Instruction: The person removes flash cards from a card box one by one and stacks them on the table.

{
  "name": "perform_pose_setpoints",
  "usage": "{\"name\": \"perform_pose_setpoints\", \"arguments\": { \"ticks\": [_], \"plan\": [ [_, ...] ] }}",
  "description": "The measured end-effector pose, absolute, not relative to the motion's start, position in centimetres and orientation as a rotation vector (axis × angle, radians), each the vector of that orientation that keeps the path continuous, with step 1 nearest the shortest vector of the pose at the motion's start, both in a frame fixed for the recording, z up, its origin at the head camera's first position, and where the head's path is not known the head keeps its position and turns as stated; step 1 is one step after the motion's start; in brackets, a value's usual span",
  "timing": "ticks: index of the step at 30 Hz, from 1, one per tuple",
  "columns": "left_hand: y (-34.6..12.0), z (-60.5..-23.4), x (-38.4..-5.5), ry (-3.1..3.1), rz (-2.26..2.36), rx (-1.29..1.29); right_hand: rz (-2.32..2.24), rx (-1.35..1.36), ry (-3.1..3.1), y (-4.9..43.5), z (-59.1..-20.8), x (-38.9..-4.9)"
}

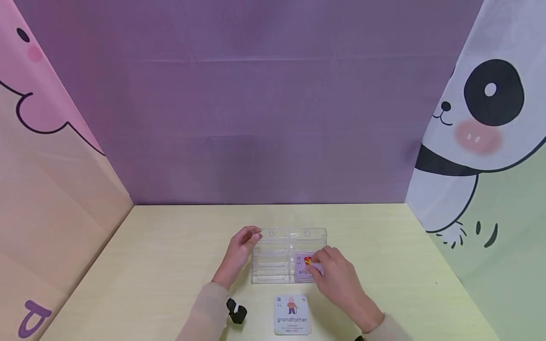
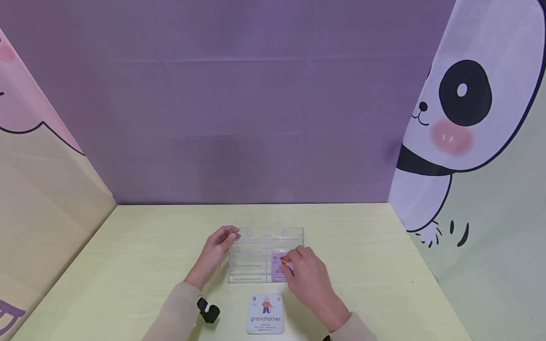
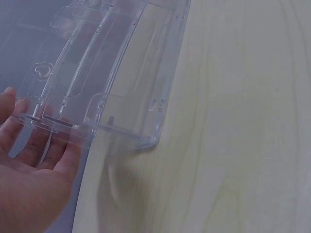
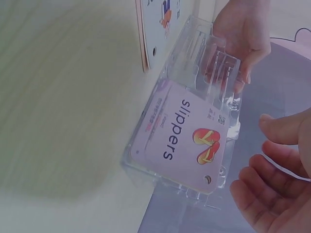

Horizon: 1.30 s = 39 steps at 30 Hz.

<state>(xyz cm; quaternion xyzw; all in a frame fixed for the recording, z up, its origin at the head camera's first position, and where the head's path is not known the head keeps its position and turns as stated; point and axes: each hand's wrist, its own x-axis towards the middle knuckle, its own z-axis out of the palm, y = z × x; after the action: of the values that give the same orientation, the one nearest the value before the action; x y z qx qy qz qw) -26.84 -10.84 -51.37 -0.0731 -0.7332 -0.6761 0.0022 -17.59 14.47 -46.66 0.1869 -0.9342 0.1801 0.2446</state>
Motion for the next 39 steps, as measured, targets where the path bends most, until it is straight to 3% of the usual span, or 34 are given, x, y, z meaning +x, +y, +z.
{"name": "perform_pose_setpoints", "arguments": {
  "ticks": [39],
  "plan": [
    [-10.7,-51.4,-26.7,-2.284,-2.081,-0.234,0.491,0.417,-2.559,15.7,-47.9,-19.7]
  ]
}}
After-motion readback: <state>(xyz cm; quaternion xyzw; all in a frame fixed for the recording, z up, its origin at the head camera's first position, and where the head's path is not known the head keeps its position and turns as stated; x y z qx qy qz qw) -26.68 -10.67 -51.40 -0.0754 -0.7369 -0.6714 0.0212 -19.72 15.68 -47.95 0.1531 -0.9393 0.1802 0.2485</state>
